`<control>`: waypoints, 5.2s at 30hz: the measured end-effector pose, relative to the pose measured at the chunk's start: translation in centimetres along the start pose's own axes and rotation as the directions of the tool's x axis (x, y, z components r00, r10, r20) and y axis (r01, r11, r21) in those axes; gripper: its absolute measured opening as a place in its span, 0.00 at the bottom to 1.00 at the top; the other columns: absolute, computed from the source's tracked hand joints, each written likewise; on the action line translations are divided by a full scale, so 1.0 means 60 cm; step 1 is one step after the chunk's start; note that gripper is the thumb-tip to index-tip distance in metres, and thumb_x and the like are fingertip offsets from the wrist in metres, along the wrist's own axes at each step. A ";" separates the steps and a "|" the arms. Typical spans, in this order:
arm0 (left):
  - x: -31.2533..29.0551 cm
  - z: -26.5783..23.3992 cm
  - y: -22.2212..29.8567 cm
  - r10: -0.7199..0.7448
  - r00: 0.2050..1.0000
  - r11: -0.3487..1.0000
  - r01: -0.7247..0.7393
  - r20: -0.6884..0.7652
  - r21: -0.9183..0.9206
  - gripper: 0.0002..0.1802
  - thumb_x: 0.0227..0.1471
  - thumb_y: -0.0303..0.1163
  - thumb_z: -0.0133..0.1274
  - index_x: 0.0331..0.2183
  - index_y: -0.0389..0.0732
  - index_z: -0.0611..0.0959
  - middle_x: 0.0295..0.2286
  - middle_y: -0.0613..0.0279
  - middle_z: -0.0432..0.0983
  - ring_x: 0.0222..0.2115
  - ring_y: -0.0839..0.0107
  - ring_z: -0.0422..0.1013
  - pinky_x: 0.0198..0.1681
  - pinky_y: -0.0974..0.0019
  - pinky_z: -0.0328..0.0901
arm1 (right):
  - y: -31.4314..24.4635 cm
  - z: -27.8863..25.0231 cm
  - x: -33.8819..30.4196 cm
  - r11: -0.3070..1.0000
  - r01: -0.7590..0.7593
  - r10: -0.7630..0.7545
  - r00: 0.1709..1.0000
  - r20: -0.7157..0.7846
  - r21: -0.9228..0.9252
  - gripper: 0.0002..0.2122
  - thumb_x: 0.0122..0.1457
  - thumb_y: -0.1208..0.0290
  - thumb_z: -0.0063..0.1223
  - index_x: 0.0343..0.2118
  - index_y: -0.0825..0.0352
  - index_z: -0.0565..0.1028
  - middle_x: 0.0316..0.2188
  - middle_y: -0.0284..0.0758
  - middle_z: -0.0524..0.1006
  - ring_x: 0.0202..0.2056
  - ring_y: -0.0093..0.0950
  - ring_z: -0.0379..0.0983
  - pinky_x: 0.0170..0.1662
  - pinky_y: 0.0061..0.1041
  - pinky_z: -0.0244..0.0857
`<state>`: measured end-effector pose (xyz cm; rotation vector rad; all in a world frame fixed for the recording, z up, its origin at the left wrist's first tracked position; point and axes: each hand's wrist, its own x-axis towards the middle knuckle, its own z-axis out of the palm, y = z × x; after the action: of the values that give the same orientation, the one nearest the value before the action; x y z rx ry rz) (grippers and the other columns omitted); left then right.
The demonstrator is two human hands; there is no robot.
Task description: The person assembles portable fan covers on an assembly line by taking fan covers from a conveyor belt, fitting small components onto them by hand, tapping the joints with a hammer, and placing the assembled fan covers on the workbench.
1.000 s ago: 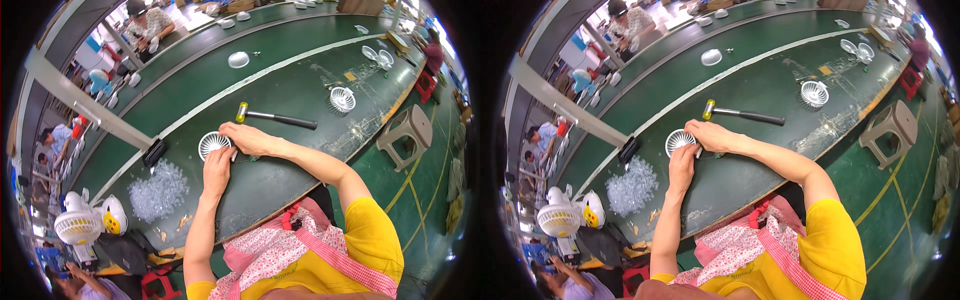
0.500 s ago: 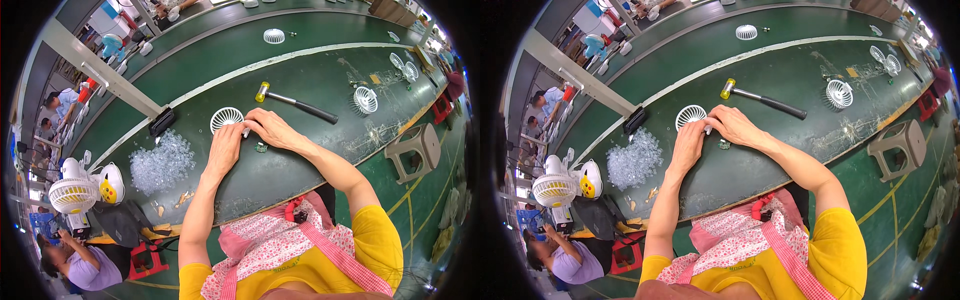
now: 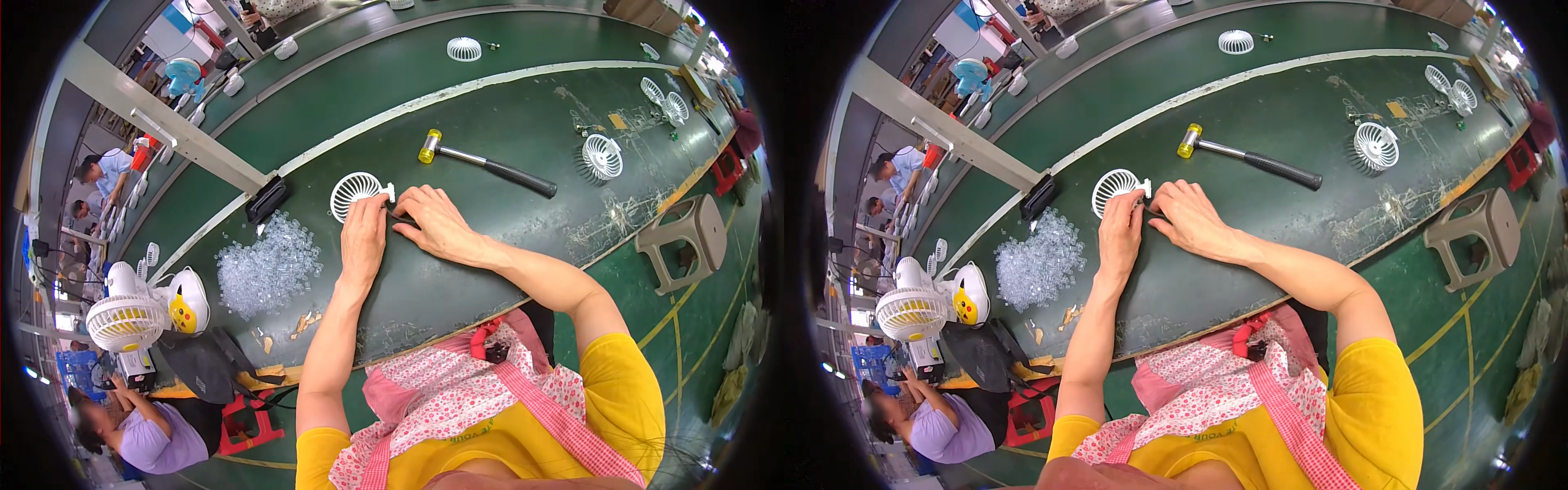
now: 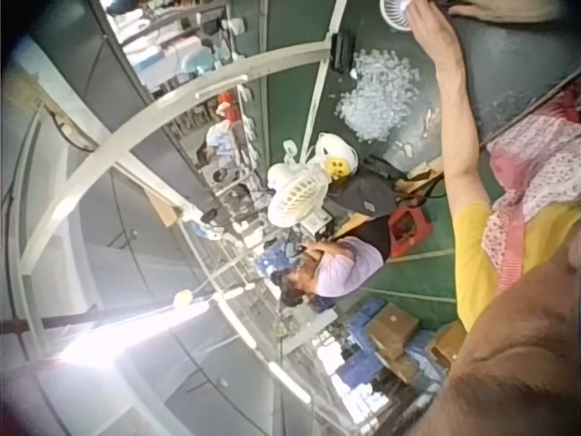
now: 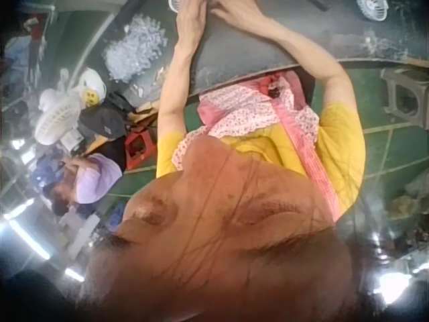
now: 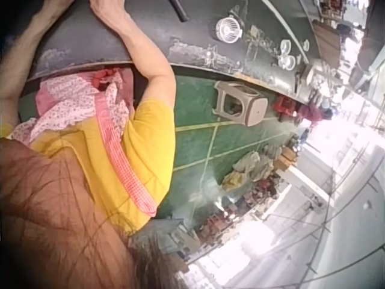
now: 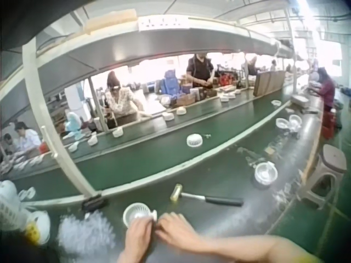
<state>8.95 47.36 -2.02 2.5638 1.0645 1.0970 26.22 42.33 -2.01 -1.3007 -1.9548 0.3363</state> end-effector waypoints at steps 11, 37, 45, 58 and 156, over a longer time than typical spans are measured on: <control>0.003 -0.004 0.000 0.026 0.996 0.997 -0.020 -0.090 0.070 0.13 0.48 0.19 0.57 0.40 0.38 0.81 0.34 0.57 0.75 0.36 0.57 0.72 0.41 0.58 0.67 | -0.017 0.010 0.008 0.956 -0.061 0.056 0.998 0.027 0.286 0.07 0.61 0.73 0.52 0.37 0.71 0.71 0.29 0.48 0.78 0.32 0.47 0.75 0.36 0.42 0.66; -0.001 -0.012 0.024 -0.090 0.977 0.922 0.009 -0.191 -0.386 0.12 0.41 0.20 0.66 0.31 0.41 0.82 0.25 0.64 0.77 0.27 0.68 0.70 0.38 0.66 0.62 | -0.001 -0.094 0.037 0.648 -0.414 0.242 0.908 0.343 0.639 0.10 0.64 0.69 0.54 0.43 0.69 0.80 0.29 0.27 0.78 0.33 0.14 0.68 0.37 0.17 0.63; 0.003 -0.029 0.026 -0.182 0.982 0.800 0.125 -0.039 -0.586 0.08 0.49 0.20 0.63 0.34 0.38 0.81 0.28 0.67 0.78 0.26 0.82 0.70 0.29 0.76 0.65 | -0.019 -0.096 0.033 0.738 -0.223 0.132 0.973 0.188 0.637 0.07 0.62 0.70 0.56 0.38 0.68 0.80 0.31 0.29 0.78 0.35 0.16 0.69 0.41 0.21 0.64; -0.006 0.007 0.037 0.193 0.981 0.980 -0.194 0.021 0.052 0.17 0.46 0.31 0.64 0.39 0.37 0.81 0.43 0.58 0.75 0.46 0.57 0.70 0.49 0.55 0.65 | 0.095 -0.050 0.030 0.963 0.024 -0.034 0.999 -0.033 -0.268 0.07 0.58 0.72 0.54 0.38 0.66 0.79 0.40 0.39 0.75 0.46 0.40 0.70 0.48 0.39 0.62; -0.003 0.012 0.011 -0.415 0.892 0.617 0.419 0.177 -0.667 0.22 0.64 0.29 0.47 0.58 0.36 0.70 0.55 0.57 0.70 0.54 0.70 0.66 0.58 0.67 0.60 | 0.166 -0.171 0.054 0.898 -0.198 -0.105 0.770 -0.629 -0.393 0.21 0.51 0.73 0.62 0.49 0.66 0.70 0.52 0.40 0.71 0.53 0.41 0.67 0.54 0.39 0.61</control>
<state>9.71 46.87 -2.38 1.6126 0.9341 1.0787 39.58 47.74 0.65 -1.4911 -1.4311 -0.5200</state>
